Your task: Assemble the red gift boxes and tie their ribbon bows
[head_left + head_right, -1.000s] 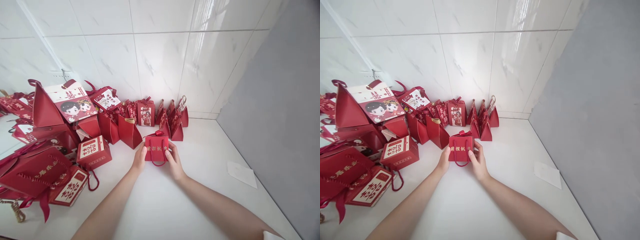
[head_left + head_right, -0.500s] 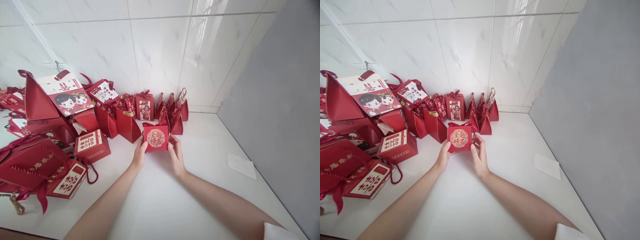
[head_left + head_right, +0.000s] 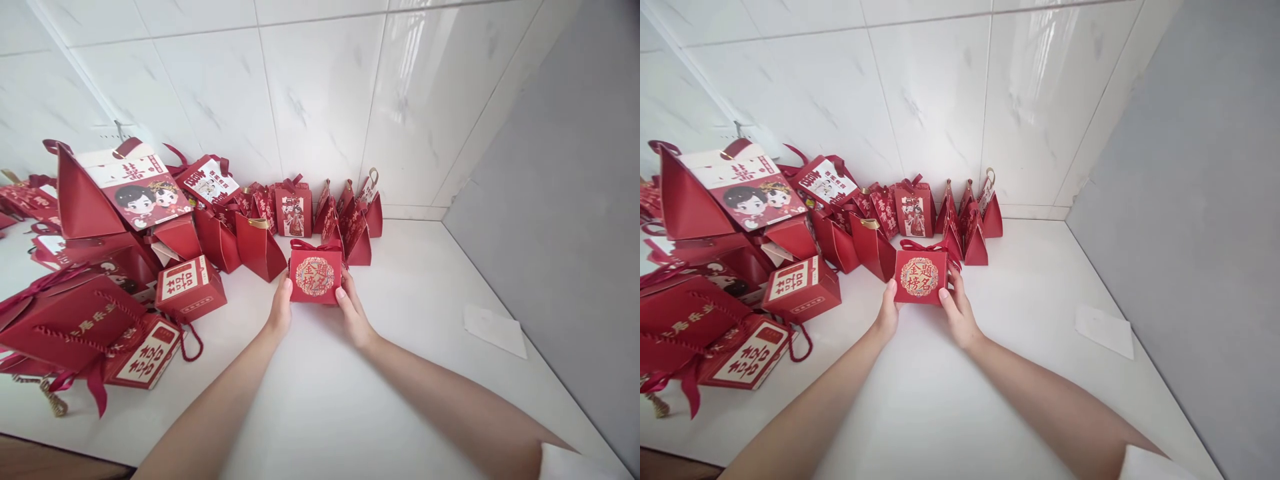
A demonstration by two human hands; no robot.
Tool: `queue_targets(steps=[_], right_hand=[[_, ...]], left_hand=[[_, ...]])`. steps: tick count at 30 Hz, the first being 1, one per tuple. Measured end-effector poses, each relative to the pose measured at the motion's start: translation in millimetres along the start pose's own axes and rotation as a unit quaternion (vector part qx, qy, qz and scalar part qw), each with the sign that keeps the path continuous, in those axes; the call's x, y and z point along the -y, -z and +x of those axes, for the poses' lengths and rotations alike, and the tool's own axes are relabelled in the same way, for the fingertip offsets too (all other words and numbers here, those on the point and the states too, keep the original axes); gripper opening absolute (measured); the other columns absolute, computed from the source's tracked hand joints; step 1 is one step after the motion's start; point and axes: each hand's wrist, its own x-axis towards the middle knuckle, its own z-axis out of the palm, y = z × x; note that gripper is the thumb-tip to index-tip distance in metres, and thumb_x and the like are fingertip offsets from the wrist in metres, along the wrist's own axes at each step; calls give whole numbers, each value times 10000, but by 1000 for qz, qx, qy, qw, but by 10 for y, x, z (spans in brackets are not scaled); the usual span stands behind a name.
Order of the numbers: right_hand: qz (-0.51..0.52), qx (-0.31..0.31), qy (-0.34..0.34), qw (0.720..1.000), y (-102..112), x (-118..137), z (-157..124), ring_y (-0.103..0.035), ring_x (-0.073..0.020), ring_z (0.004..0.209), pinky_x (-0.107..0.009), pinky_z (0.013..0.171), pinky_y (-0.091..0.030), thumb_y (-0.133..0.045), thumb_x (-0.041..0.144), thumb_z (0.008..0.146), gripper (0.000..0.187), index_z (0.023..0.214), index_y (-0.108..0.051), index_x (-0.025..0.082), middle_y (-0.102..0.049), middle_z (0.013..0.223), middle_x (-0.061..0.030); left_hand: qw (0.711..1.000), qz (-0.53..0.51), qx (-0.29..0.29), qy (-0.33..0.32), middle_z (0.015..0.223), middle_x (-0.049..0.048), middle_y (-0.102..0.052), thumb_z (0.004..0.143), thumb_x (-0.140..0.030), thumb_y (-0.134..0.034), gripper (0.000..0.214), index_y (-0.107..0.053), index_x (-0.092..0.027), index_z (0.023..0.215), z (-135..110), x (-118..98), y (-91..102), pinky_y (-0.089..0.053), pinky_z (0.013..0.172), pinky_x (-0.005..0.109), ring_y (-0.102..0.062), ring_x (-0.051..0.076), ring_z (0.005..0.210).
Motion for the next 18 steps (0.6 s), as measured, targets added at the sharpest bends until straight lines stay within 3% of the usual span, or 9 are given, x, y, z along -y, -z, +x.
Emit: queue_targets(steps=[9, 13, 16, 18], right_hand=[[-15, 0, 21, 1000, -2, -3, 8, -322, -246, 1417, -435, 1154, -317, -446, 510, 960, 562, 1460, -339, 278, -361, 1531, -55], [-1, 3, 18, 1000, 12, 8, -5, -277, -245, 1447, -451, 1173, -288, -435, 521, 961, 575, 1474, -324, 287, -337, 1551, -43], [26, -1, 39, 999, 3, 45, -40, -266, -263, 1456, -481, 1168, -297, -447, 573, 936, 630, 1491, -295, 318, -279, 1583, -19], [57, -7, 47, 997, -23, 86, -59, -410, -278, 1376, -506, 1112, -375, -499, 571, 914, 671, 1496, -273, 326, -413, 1506, -51]], left_hand=[[1000, -18, -9, -2, 1316, 89, -616, 886, -613, -456, 572, -570, -200, 1265, 6, 81, 38, -442, 1036, 421, -557, 292, 1229], [999, -20, -13, 22, 1231, 97, -667, 853, -632, -488, 602, -571, -191, 1254, 15, 48, 45, -500, 945, 405, -613, 293, 1141], [991, -57, 26, 117, 967, 119, -742, 806, -736, -406, 723, -619, -146, 1166, 7, -69, 26, -556, 753, 399, -685, 315, 957], [972, -81, 79, 208, 793, 128, -736, 779, -809, -285, 838, -654, -121, 1083, -5, -152, 10, -549, 614, 371, -706, 315, 818]])
